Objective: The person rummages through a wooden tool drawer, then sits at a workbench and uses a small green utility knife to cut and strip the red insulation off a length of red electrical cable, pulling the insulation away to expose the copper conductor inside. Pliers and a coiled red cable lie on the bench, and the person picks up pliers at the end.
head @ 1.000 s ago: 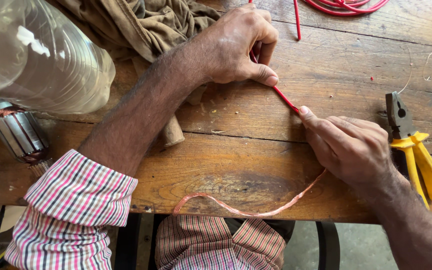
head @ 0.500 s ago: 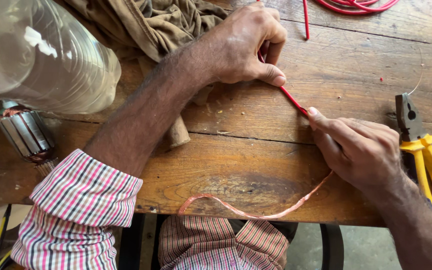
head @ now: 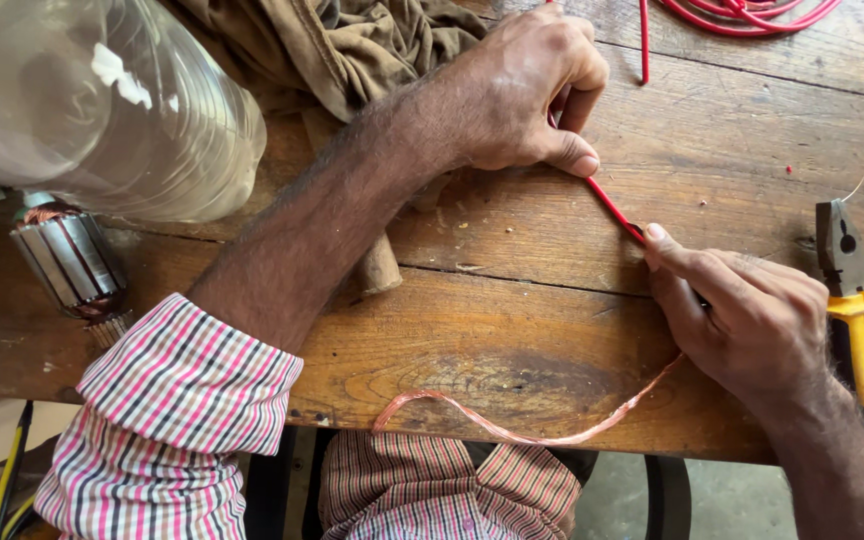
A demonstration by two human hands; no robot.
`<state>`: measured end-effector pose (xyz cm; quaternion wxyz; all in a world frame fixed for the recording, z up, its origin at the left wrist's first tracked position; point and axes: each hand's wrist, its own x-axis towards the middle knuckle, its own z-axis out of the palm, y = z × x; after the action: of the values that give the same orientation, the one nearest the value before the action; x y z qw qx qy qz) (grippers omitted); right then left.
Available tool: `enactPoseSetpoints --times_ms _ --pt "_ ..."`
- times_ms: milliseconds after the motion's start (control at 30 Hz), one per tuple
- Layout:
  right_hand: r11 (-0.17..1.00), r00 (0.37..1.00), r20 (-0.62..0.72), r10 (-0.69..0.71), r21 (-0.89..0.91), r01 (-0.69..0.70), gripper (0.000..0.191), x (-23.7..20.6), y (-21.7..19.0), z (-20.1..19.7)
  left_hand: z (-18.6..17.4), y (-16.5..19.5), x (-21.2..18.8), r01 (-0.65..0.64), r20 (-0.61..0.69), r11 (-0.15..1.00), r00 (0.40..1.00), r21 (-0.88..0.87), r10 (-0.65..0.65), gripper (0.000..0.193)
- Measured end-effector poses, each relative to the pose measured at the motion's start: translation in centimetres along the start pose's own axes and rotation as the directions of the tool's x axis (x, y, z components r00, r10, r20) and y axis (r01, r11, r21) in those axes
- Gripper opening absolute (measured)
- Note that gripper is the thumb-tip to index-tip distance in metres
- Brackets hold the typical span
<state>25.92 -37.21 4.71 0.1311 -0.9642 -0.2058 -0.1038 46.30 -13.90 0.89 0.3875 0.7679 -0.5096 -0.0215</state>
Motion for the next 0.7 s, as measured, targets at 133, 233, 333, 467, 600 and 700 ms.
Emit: enactPoseSetpoints --times_ms 133,233,333,467,600,700 --pt "1.0 1.0 0.004 -0.005 -0.013 0.005 0.025 -0.02 0.04 0.07 0.14 -0.05 0.01 0.003 -0.01 1.0 1.0 -0.005 -0.003 0.05" --pt "1.0 1.0 -0.01 -0.007 0.007 0.007 0.025 -0.05 0.08 0.02 -0.01 0.01 0.01 -0.012 -0.008 1.0 1.0 -0.008 0.012 0.051" --pt "1.0 1.0 0.0 -0.01 -0.026 0.01 0.027 -0.21 0.09 -0.13 -0.17 0.24 -0.06 -0.031 -0.019 0.999 0.999 -0.025 0.031 0.048" --pt "1.0 1.0 0.003 -0.018 -0.006 0.018 0.027 -0.33 0.22 -0.38 0.02 0.79 0.12 0.122 0.05 0.992 0.991 -0.022 -0.121 0.044" --pt "1.0 1.0 0.022 -0.019 0.0 0.019 0.028 -0.27 0.18 -0.51 -0.35 0.77 -0.09 0.06 0.034 0.997 0.998 -0.054 -0.058 0.045" --pt "1.0 0.999 0.035 0.008 0.0 -0.008 0.028 -0.32 0.05 -0.88 -0.45 0.86 -0.07 0.047 0.031 0.998 0.998 -0.051 -0.045 0.046"
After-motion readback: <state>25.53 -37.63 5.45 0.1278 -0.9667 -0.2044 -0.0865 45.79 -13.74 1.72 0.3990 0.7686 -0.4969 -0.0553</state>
